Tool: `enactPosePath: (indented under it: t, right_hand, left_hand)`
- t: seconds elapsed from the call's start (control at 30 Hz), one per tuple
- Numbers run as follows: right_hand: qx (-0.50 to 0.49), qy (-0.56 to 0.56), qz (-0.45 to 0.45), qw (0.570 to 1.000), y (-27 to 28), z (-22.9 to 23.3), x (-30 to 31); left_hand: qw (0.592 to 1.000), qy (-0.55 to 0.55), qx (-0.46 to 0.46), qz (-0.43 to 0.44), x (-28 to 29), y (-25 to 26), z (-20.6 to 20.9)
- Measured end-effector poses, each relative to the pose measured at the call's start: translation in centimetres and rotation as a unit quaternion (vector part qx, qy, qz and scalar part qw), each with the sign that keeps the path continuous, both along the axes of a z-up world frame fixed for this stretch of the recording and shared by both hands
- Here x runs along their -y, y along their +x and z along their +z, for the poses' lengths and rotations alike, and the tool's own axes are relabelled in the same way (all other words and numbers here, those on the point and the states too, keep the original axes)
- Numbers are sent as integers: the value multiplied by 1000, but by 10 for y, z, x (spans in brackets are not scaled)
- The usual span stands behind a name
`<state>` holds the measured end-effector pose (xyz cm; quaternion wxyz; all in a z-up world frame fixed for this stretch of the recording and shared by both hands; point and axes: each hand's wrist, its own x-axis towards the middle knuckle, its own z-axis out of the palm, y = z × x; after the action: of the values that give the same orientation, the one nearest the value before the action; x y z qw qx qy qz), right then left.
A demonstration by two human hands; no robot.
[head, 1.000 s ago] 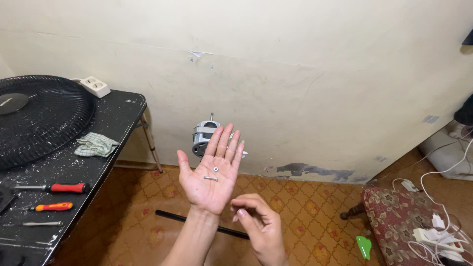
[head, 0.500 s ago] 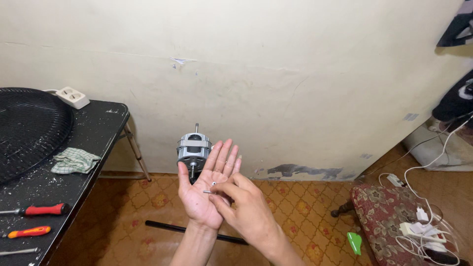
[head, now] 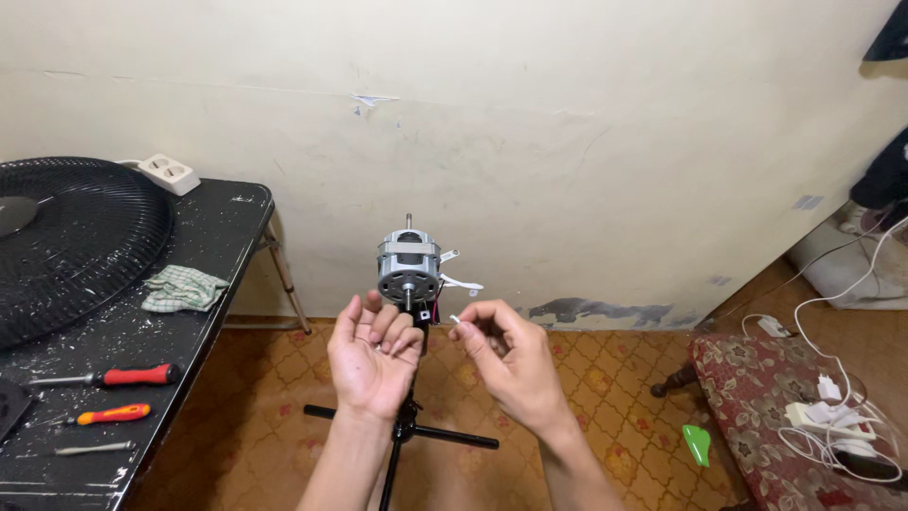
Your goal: The person assembles a fan motor by attaching the stator and rotor components, cleaning parts with a cloth, and securing them with screws and a screwdriver. The person handles the motor housing, stator, rotor, and fasteners throughout the process.
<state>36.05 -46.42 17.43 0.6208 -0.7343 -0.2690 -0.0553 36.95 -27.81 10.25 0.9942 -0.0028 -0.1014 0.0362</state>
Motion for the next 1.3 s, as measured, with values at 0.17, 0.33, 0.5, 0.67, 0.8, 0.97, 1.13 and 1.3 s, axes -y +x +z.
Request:
enactPosePath:
  t: [0.17,0.33,0.5,0.67,0.8,0.97,1.13,1.3]
  right_hand:
    - [-50,64,61,995,27,-35,-10]
    - [-62,52,45,996,55,-73,-18]
    - [-60,17,-1,998,70,-105,-30]
    - [-2,42,-13,999,85,-135,-46]
    - [5,77,-15,997,102,-162,-55]
    - [-71,158,2,985,115,-192,-59]
    - [-84,202,20,976,128,-192,-50]
    - [-124,222,72,964,147,-178,-39]
  left_hand:
    - [988,113,-84,61,-48,15,-21]
    - [868,467,-109,130,-82,53,-53]
    - [604,795,-28,54,-105,87,-97]
    - [457,875,82,136,-100,109,-109]
    - [397,910,4,119,-83,99,-92]
    - [458,878,-16,142,-59,78,-72]
    - [484,851,-51,198,-35,66,-76]
    - [524,759,-109,372,13,51,-90]
